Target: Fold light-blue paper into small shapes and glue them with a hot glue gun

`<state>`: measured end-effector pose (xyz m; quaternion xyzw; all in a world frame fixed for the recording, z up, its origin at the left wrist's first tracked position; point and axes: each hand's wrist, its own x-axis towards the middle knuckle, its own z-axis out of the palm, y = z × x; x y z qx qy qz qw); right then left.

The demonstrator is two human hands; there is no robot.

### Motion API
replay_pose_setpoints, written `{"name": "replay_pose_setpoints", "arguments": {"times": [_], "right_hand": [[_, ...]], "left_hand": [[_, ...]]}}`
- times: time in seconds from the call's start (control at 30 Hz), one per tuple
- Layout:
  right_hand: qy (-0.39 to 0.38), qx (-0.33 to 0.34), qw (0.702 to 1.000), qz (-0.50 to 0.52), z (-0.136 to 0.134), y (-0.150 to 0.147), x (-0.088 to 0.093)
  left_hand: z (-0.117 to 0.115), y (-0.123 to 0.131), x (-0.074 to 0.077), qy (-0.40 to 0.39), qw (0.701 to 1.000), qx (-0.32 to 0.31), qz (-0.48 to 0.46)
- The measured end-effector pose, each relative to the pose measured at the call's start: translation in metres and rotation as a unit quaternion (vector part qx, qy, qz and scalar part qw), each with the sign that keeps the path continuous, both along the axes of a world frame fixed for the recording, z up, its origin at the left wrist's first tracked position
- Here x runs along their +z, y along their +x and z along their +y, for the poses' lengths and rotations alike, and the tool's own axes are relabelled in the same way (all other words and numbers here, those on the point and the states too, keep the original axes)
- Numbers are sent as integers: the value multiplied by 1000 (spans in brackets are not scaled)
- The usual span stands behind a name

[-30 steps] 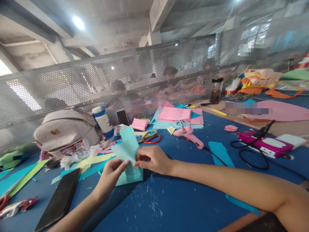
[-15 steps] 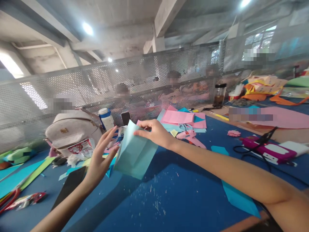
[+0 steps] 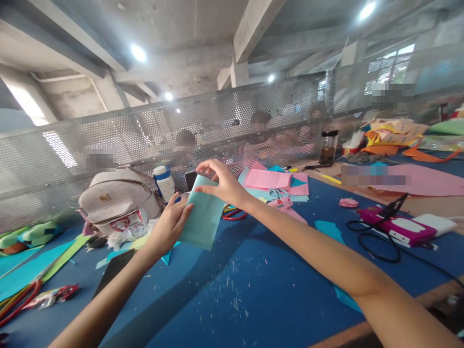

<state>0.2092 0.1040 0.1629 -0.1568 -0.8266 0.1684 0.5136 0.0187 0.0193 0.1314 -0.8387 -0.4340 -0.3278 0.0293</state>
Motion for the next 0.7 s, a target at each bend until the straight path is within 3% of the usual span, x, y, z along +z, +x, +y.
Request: {"name": "replay_pose_setpoints", "arguments": {"times": [0.13, 0.23, 0.33, 0.53, 0.7], "right_hand": [[131, 14, 983, -129, -8, 5, 5], [156, 6, 970, -184, -14, 4, 6], [134, 16, 970, -202, -15, 5, 8], [16, 65, 985, -162, -3, 26, 19], [17, 16, 996, -91, 13, 48, 29]], "left_hand": [[-2, -1, 0, -12, 999, -13, 29], [-4, 0, 2, -22, 997, -19, 74], [-7, 2, 4, -26, 995, -20, 96], [-14, 8, 9, -76, 995, -26, 59], [-9, 3, 4, -82, 996, -21, 31]]}}
